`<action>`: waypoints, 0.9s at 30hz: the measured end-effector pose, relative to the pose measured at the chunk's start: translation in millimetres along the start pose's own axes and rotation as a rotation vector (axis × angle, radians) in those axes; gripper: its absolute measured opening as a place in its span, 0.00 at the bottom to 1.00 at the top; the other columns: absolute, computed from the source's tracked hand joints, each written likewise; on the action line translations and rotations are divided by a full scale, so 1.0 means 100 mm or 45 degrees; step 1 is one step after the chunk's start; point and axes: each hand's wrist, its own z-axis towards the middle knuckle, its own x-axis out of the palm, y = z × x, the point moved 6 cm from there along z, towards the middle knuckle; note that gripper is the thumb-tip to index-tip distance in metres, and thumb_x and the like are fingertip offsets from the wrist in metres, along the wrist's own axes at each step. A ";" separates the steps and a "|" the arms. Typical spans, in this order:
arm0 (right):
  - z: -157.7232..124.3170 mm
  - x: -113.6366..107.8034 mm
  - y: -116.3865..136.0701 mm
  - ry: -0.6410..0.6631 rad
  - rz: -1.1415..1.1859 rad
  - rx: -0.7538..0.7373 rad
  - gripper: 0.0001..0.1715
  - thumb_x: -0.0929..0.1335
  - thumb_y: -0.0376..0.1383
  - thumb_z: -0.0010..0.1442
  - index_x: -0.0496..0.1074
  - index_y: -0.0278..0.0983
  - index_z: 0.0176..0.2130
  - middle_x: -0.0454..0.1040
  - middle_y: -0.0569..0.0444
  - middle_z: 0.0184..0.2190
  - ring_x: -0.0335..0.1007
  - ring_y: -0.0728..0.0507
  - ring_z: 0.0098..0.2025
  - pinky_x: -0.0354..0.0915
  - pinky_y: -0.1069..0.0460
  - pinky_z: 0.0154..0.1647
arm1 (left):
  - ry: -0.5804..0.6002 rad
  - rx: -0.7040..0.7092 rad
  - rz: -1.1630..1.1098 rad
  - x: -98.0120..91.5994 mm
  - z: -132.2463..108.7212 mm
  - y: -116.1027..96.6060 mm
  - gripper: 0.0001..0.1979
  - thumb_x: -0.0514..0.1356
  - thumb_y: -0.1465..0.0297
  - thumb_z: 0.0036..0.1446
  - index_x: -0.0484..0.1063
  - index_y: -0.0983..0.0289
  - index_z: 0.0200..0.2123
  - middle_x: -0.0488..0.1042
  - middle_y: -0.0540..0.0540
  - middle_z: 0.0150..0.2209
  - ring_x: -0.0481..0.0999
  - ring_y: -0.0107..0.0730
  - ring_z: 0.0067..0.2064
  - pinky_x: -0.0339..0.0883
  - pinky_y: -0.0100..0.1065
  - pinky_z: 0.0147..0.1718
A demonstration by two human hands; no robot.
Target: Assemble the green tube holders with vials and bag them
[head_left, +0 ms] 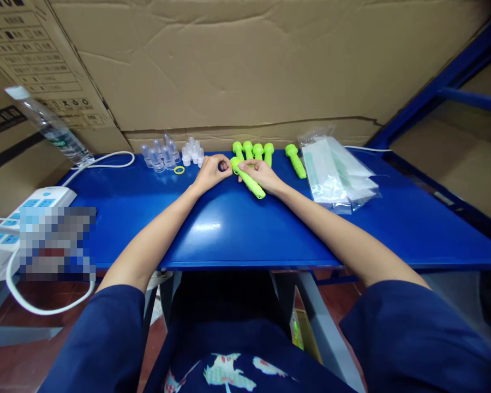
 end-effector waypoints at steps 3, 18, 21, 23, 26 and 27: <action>0.00 0.03 0.01 -0.023 -0.039 -0.004 0.22 0.76 0.47 0.67 0.74 0.30 0.44 0.81 0.48 0.27 0.69 0.51 0.23 0.63 0.55 0.26 | -0.088 -0.071 -0.015 -0.02 0.00 0.03 0.03 0.66 0.75 0.55 0.75 0.63 0.31 0.81 0.51 0.30 0.79 0.30 0.33 0.74 0.32 0.38; 0.06 0.04 -0.12 -0.039 -0.076 -0.153 0.41 0.76 0.66 0.55 0.67 0.38 0.47 0.81 0.53 0.29 0.74 0.47 0.27 0.67 0.52 0.29 | -0.145 -0.039 -0.014 -0.03 -0.03 0.04 0.02 0.65 0.75 0.56 0.76 0.62 0.32 0.82 0.52 0.32 0.79 0.30 0.35 0.75 0.33 0.41; 0.05 0.02 -0.11 -0.093 -0.073 -0.184 0.43 0.76 0.68 0.52 0.64 0.40 0.47 0.82 0.53 0.29 0.74 0.46 0.28 0.68 0.52 0.30 | -0.114 -0.048 -0.076 -0.01 -0.04 0.03 0.02 0.64 0.74 0.60 0.77 0.62 0.35 0.83 0.54 0.36 0.80 0.32 0.38 0.76 0.36 0.45; 0.05 0.01 -0.10 -0.121 -0.092 -0.194 0.42 0.76 0.68 0.52 0.63 0.42 0.46 0.82 0.52 0.30 0.76 0.44 0.30 0.70 0.50 0.32 | -0.109 -0.054 -0.079 0.01 -0.04 0.03 0.01 0.65 0.73 0.61 0.77 0.62 0.36 0.84 0.55 0.38 0.81 0.33 0.40 0.76 0.37 0.47; 0.03 0.02 -0.10 -0.143 -0.132 -0.206 0.41 0.76 0.68 0.53 0.63 0.43 0.47 0.82 0.50 0.33 0.81 0.40 0.36 0.75 0.46 0.38 | -0.105 -0.057 -0.048 0.02 -0.05 0.04 0.02 0.65 0.74 0.62 0.76 0.61 0.37 0.84 0.54 0.39 0.81 0.35 0.42 0.76 0.39 0.49; 0.03 0.02 -0.10 -0.145 -0.143 -0.211 0.41 0.76 0.68 0.53 0.64 0.43 0.47 0.82 0.50 0.33 0.82 0.39 0.37 0.76 0.45 0.39 | -0.103 -0.055 -0.036 0.02 -0.05 0.04 0.03 0.65 0.74 0.62 0.76 0.61 0.38 0.83 0.54 0.40 0.81 0.35 0.42 0.75 0.39 0.49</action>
